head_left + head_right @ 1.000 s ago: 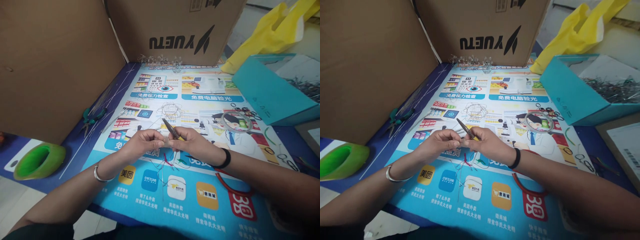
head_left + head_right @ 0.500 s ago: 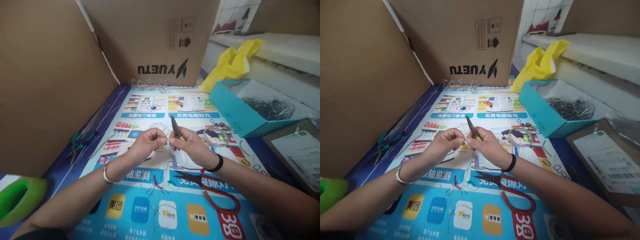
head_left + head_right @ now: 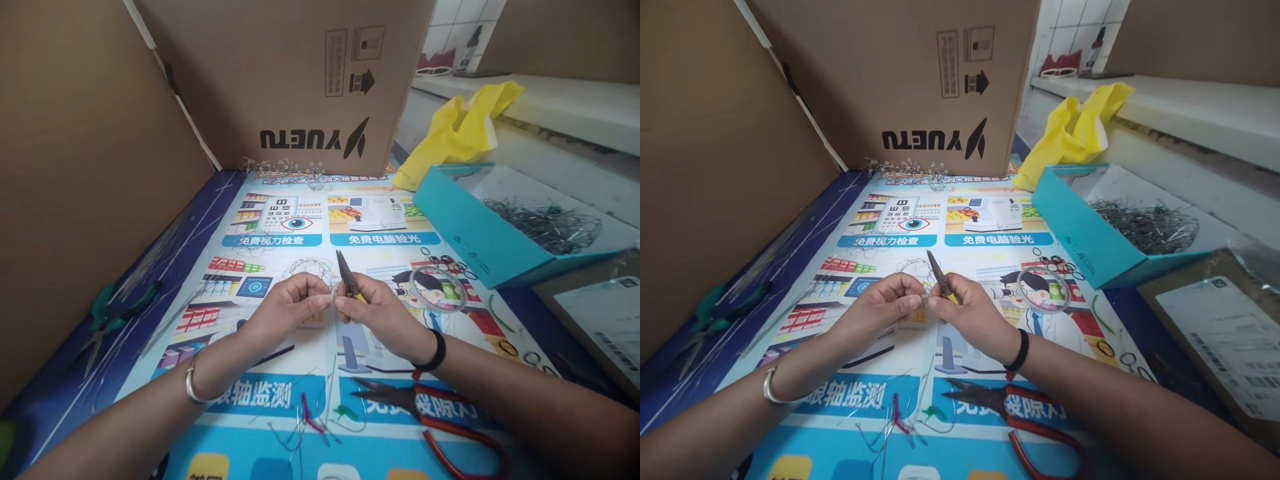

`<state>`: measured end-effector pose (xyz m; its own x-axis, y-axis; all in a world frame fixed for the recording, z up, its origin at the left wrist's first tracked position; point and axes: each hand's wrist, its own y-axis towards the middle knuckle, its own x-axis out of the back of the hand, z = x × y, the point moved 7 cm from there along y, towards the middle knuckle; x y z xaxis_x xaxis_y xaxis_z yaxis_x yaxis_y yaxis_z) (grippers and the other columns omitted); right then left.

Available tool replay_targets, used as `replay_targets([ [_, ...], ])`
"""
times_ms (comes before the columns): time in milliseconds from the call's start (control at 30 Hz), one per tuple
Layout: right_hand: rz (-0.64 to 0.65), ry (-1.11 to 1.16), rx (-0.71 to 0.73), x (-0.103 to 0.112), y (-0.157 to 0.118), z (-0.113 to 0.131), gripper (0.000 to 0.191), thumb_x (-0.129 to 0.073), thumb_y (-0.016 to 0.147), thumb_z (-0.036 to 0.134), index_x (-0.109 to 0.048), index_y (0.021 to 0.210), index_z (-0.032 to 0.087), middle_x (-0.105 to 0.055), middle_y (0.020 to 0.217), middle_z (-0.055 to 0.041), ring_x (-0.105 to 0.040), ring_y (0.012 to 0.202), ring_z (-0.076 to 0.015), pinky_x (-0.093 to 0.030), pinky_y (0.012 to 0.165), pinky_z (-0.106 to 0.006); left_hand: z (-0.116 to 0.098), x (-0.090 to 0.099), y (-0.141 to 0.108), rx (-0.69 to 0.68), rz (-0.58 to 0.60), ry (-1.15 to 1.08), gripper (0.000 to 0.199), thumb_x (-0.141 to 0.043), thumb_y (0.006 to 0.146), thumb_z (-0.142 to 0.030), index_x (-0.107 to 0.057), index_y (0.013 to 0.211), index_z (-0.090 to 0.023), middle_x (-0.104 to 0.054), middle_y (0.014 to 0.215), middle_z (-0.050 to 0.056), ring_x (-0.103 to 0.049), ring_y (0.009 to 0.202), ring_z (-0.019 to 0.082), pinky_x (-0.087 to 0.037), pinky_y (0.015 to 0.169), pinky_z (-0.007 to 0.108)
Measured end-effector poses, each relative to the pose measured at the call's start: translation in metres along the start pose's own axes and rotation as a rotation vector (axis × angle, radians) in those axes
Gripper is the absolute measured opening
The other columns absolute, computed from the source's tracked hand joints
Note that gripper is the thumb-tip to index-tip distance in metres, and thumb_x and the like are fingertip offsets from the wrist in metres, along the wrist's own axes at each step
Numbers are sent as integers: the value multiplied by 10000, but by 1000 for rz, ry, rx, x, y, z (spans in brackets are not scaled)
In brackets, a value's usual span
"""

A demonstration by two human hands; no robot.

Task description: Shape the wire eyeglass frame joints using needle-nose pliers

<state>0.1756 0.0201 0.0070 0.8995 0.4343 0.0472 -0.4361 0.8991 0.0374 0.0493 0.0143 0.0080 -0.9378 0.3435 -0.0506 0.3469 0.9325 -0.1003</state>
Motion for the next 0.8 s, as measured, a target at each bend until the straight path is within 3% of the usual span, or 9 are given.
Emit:
replay_targets([
  [100,0,-90,-8,0,0,-1,160,-574,783,333,-511,784,186,-513,630,42,-461,588,-95,-372,576,-240,-3,4,1,-26,-13,28,187,-638,778,-326,-595,863,-165,-589,781,3,-517,668,93,-412,619,223],
  [333,14,-191,-42,-3,1,-6,112,-555,773,285,-503,755,188,-492,626,44,-432,570,-90,-352,539,-226,3,3,0,-32,-19,176,176,-591,813,-320,-572,765,-152,-530,633,-28,-465,574,75,-387,562,206],
  [567,38,-230,-13,-4,0,-3,120,-561,766,289,-500,729,192,-463,617,50,-415,569,-87,-344,537,-219,-2,5,-2,-108,-54,354,170,-551,832,-312,-556,759,-158,-572,700,-4,-511,649,103,-413,620,230],
  [800,27,-257,-10,-3,-1,-4,124,-566,750,279,-483,716,193,-445,616,52,-403,571,-87,-337,532,-217,4,-3,-7,-121,-16,290,166,-551,846,-332,-564,828,-168,-597,756,8,-536,672,104,-433,623,228],
])
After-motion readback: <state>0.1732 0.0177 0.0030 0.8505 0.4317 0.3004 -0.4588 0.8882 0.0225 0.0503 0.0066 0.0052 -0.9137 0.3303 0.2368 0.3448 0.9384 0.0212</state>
